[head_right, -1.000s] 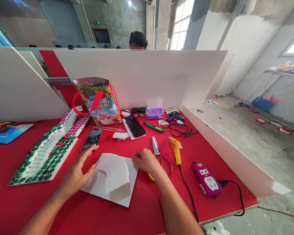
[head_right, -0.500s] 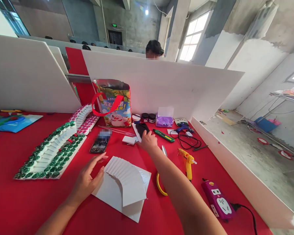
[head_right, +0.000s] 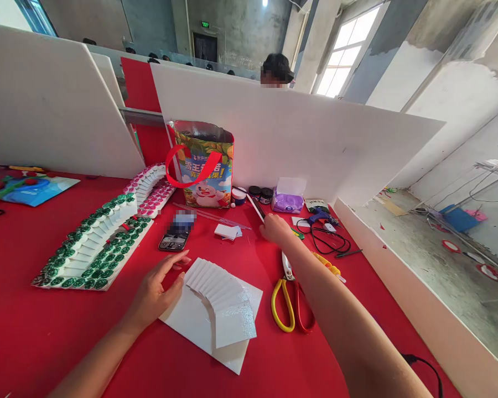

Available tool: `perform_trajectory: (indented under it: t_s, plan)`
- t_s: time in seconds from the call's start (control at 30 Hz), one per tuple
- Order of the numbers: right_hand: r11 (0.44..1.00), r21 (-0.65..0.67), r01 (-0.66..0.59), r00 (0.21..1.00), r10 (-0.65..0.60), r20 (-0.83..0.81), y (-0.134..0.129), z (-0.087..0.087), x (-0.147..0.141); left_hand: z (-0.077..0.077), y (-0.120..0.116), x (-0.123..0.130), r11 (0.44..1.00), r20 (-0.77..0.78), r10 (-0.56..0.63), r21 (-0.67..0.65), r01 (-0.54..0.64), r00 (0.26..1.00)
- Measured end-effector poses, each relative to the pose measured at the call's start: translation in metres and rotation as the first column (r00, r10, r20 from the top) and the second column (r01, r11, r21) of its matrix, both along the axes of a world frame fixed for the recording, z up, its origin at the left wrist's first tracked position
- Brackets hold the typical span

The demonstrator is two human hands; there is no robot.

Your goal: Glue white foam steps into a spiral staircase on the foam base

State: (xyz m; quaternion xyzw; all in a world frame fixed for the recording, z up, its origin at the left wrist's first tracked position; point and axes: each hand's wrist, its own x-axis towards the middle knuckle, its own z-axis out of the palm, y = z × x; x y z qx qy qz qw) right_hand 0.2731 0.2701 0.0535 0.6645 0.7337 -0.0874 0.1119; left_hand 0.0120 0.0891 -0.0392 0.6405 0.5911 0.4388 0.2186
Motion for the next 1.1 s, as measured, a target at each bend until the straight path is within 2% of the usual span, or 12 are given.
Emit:
perform_trajectory:
  t_s: [0.17, 0.27, 0.37, 0.47, 0.6, 0.7, 0.8, 0.87, 0.93, 0.97, 1.03, 1.1]
  plan:
    - [0.997, 0.066, 0.037, 0.999, -0.038, 0.013, -0.024, -0.020, -0.023, -0.002, 0.001, 0.000, 1.000, -0.001, 0.010, 0.020, -0.010, 1.000]
    - [0.996, 0.076, 0.038, 0.999, -0.037, -0.008, -0.033, -0.024, -0.032, -0.003, 0.000, 0.000, 0.999, 0.007, 0.018, 0.039, -0.019, 1.000]
    - [0.995, 0.091, 0.027, 0.998, -0.021, -0.065, -0.029, -0.010, -0.033, -0.003, 0.001, -0.001, 0.999, 0.021, 0.034, 0.032, -0.035, 0.999]
    - [0.986, 0.168, -0.004, 0.984, 0.034, -0.173, -0.007, 0.016, -0.038, -0.003, 0.003, 0.000, 0.998, 0.024, 0.061, 0.013, -0.062, 0.998]
    - [0.964, 0.264, -0.009, 0.939, 0.099, -0.329, 0.036, 0.044, -0.070, -0.005, 0.000, 0.005, 0.997, 0.028, 0.069, 0.024, -0.069, 0.997]
    - [0.962, 0.274, 0.002, 0.920, 0.105, -0.377, 0.063, 0.049, -0.101, -0.003, 0.000, 0.003, 0.993, -0.012, 0.099, 0.063, -0.098, 0.995]
    - [0.952, 0.306, 0.001, 0.911, 0.125, -0.393, 0.077, 0.045, -0.116, 0.011, 0.016, -0.018, 0.989, -0.169, 0.135, 0.088, -0.121, 0.976]
    - [0.940, 0.340, -0.003, 0.905, 0.147, -0.399, 0.080, 0.039, -0.116, 0.025, 0.037, -0.040, 0.996, -0.331, 0.080, 0.054, -0.066, 0.940]
    - [0.925, 0.380, -0.003, 0.901, 0.168, -0.400, 0.080, 0.034, -0.113, 0.037, 0.062, -0.062, 0.995, -0.463, 0.076, -0.018, -0.095, 0.883]
    - [0.917, 0.398, 0.001, 0.900, 0.173, -0.400, 0.079, 0.031, -0.111, 0.041, 0.072, -0.069, 0.992, -0.478, 0.092, -0.029, -0.120, 0.874]
    - [0.905, 0.425, 0.015, 0.900, 0.173, -0.400, 0.076, 0.027, -0.108, 0.038, 0.086, -0.075, 0.988, -0.494, 0.106, -0.045, -0.147, 0.863]
    - [0.900, 0.435, 0.030, 0.900, 0.165, -0.403, 0.075, 0.024, -0.107, 0.027, 0.088, -0.068, 0.985, -0.499, 0.107, -0.061, -0.158, 0.860]
